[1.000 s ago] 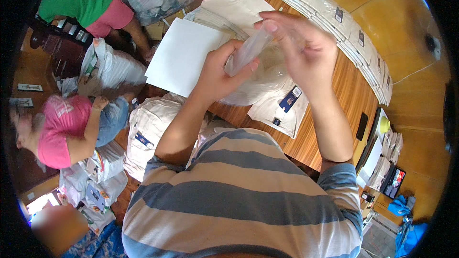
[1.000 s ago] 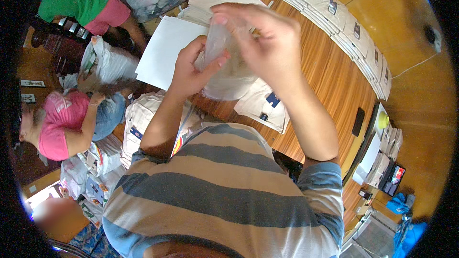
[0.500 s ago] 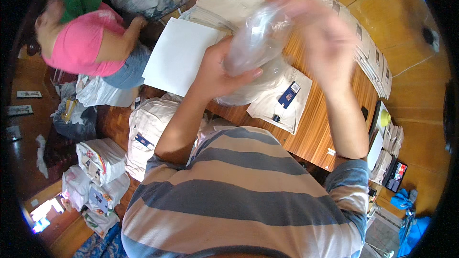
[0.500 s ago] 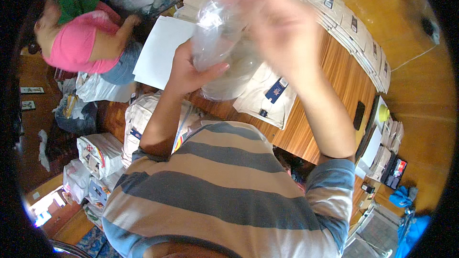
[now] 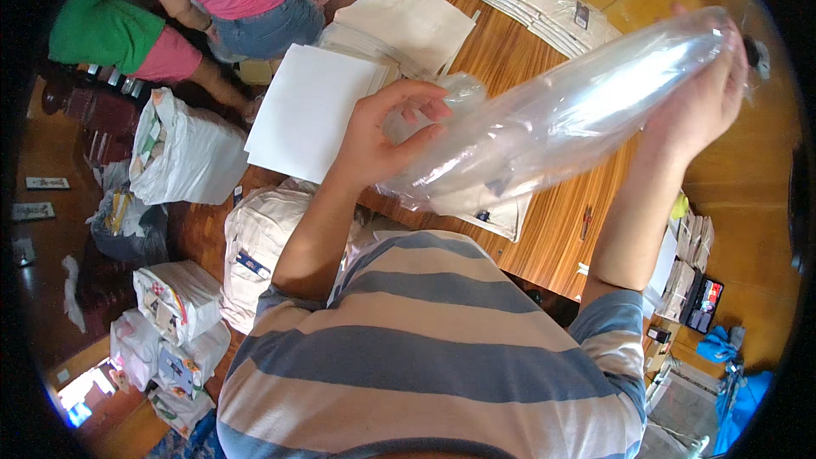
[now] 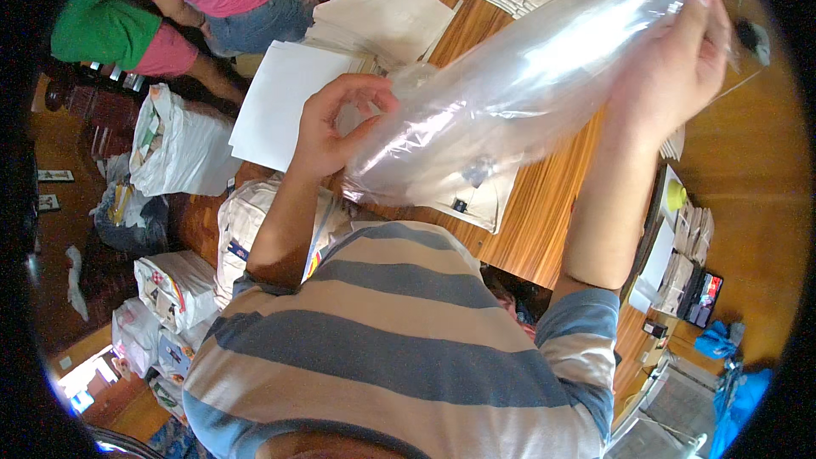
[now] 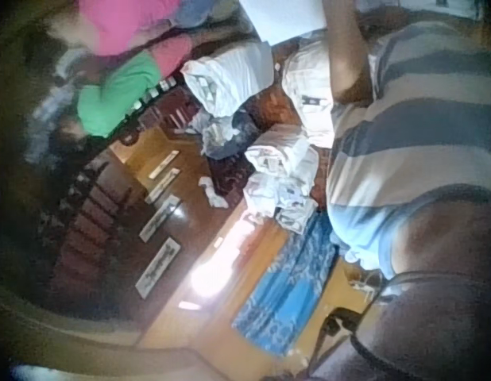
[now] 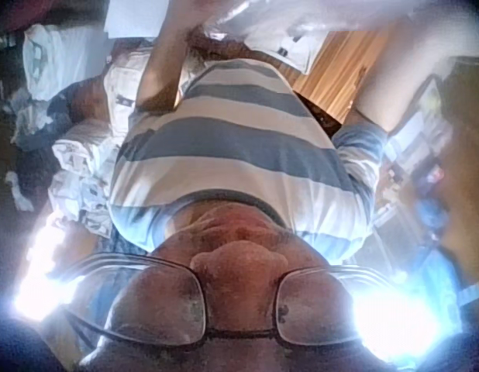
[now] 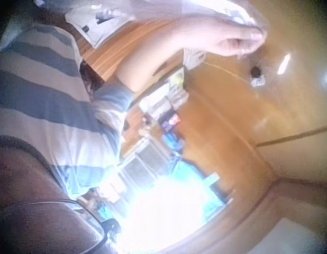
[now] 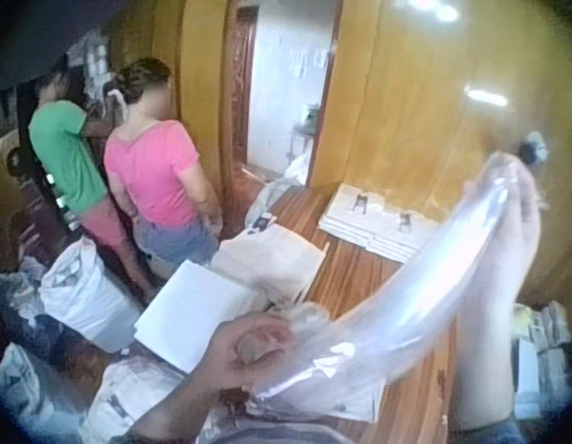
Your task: The person places a folded shirt into a clear plastic bag and seals it, then moves the packaged shirt to a stack on the table.
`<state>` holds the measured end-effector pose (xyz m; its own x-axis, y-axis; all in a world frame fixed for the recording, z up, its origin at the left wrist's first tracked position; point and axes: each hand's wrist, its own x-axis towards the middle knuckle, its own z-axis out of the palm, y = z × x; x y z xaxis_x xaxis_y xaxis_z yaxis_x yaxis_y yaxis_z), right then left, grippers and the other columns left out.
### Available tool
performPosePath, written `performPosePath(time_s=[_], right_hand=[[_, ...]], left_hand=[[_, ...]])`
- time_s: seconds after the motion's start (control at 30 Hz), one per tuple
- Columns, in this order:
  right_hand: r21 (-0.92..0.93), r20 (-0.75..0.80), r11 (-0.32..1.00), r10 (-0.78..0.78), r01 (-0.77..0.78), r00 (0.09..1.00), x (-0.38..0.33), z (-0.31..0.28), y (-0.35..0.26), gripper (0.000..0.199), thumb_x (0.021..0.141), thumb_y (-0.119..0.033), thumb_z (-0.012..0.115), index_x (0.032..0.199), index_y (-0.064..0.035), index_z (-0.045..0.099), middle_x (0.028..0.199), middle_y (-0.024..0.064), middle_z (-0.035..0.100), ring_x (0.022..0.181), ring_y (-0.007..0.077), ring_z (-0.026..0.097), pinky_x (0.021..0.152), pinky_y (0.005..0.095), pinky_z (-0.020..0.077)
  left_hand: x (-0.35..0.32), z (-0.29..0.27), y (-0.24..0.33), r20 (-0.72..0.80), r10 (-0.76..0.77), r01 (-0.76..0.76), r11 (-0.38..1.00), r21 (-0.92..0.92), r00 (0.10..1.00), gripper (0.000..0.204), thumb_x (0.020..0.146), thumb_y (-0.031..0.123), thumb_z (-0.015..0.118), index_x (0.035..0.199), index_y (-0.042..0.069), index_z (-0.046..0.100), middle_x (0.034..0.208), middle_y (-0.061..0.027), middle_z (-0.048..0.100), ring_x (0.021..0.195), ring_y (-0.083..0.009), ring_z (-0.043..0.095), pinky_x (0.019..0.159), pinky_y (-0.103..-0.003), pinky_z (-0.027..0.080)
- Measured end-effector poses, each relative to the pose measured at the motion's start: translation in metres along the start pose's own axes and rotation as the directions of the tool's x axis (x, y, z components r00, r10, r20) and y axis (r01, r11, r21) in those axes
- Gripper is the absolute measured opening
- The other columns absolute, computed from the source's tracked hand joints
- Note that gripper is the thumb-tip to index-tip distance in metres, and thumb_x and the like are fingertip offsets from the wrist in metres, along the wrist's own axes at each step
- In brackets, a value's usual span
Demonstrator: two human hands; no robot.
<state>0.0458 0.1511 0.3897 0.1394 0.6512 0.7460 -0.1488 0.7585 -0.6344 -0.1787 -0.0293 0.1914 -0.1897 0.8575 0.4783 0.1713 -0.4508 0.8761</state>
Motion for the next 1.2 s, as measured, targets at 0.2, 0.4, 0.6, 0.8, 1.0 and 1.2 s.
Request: performPosePath(time_s=[0.2, 0.4, 0.6, 0.8, 1.0, 1.2], right_hand=[[-0.332, 0.036, 0.904, -0.274, 0.270, 0.961, -0.008, 0.000, 0.035, 0.023, 0.106, -0.019, 0.066, 0.115, 0.0013, 0.069, 0.109, 0.0121, 0.074, 0.100, 0.0150, 0.069, 0.088, 0.0276, 0.0550], [-0.478, 0.259, 0.826, -0.193, 0.299, 0.946, -0.036, 0.048, -0.006, 0.019, 0.100, -0.012, 0.071, 0.112, 0.0008, 0.064, 0.094, 0.0117, 0.072, 0.081, 0.0178, 0.069, 0.070, 0.0306, 0.0540], [-0.190, 0.387, 0.982, 0.056, 0.020, 0.920, -0.052, 0.049, 0.014, 0.049, 0.097, -0.017, 0.076, 0.138, -0.0050, 0.052, 0.107, 0.0090, 0.072, 0.092, 0.0174, 0.069, 0.080, 0.0278, 0.0542], [-0.186, 0.537, 0.785, 0.585, -0.591, 0.608, -0.136, -0.044, 0.075, 0.029, 0.101, -0.007, 0.068, 0.128, -0.0004, 0.065, 0.099, 0.0028, 0.074, 0.088, 0.0114, 0.067, 0.076, 0.0258, 0.0532], [-0.165, -0.086, 0.639, 0.750, -0.751, 0.656, -0.146, -0.165, 0.109, 0.025, 0.107, -0.023, 0.061, 0.123, -0.0049, 0.066, 0.100, 0.0021, 0.069, 0.081, 0.0125, 0.064, 0.068, 0.0292, 0.0529], [-0.570, 0.061, 0.600, 0.713, -0.562, 0.699, -0.226, -0.221, 0.171, 0.018, 0.107, -0.020, 0.062, 0.120, -0.0083, 0.067, 0.106, 0.0026, 0.070, 0.094, 0.0155, 0.067, 0.080, 0.0323, 0.0551]], left_hand=[[0.007, -0.013, 0.015, 0.126, 0.001, 0.016, 0.990, -0.141, 0.992, 0.066, 0.078, 0.026, 0.089, 0.137, 0.006, 0.064, 0.123, -0.0116, 0.074, 0.112, -0.0192, 0.069, 0.086, -0.035, 0.050], [0.017, 0.017, 0.057, 0.090, 0.067, -0.096, 0.925, 0.368, 0.994, 0.066, 0.074, 0.031, 0.094, 0.128, 0.004, 0.068, 0.120, -0.0124, 0.075, 0.108, -0.0242, 0.073, 0.089, -0.037, 0.055], [0.012, 0.026, 0.031, -0.059, -0.023, 0.036, 0.972, 0.232, 0.998, 0.026, 0.087, 0.009, 0.085, 0.110, 0.001, 0.076, 0.096, -0.0069, 0.079, 0.085, -0.0143, 0.074, 0.080, -0.030, 0.057], [0.002, -0.010, 0.013, -0.088, 0.519, -0.392, 0.736, 0.552, 0.850, 0.027, 0.101, 0.016, 0.069, 0.116, -0.006, 0.071, 0.113, -0.0184, 0.075, 0.105, -0.0264, 0.071, 0.096, -0.039, 0.055], [-0.279, -0.025, -0.130, -0.951, -0.024, 0.541, 0.827, 0.154, 0.307, 0.070, 0.105, 0.030, 0.063, 0.157, -0.003, 0.030, 0.159, -0.0223, 0.034, 0.148, -0.0346, 0.034, 0.120, -0.048, 0.037], [-0.326, -0.019, -0.205, -0.412, -0.823, 0.278, 0.532, -0.800, 0.390, 0.071, 0.101, 0.059, 0.062, 0.151, 0.012, 0.045, 0.158, -0.0138, 0.043, 0.143, -0.0352, 0.044, 0.104, -0.051, 0.051]])
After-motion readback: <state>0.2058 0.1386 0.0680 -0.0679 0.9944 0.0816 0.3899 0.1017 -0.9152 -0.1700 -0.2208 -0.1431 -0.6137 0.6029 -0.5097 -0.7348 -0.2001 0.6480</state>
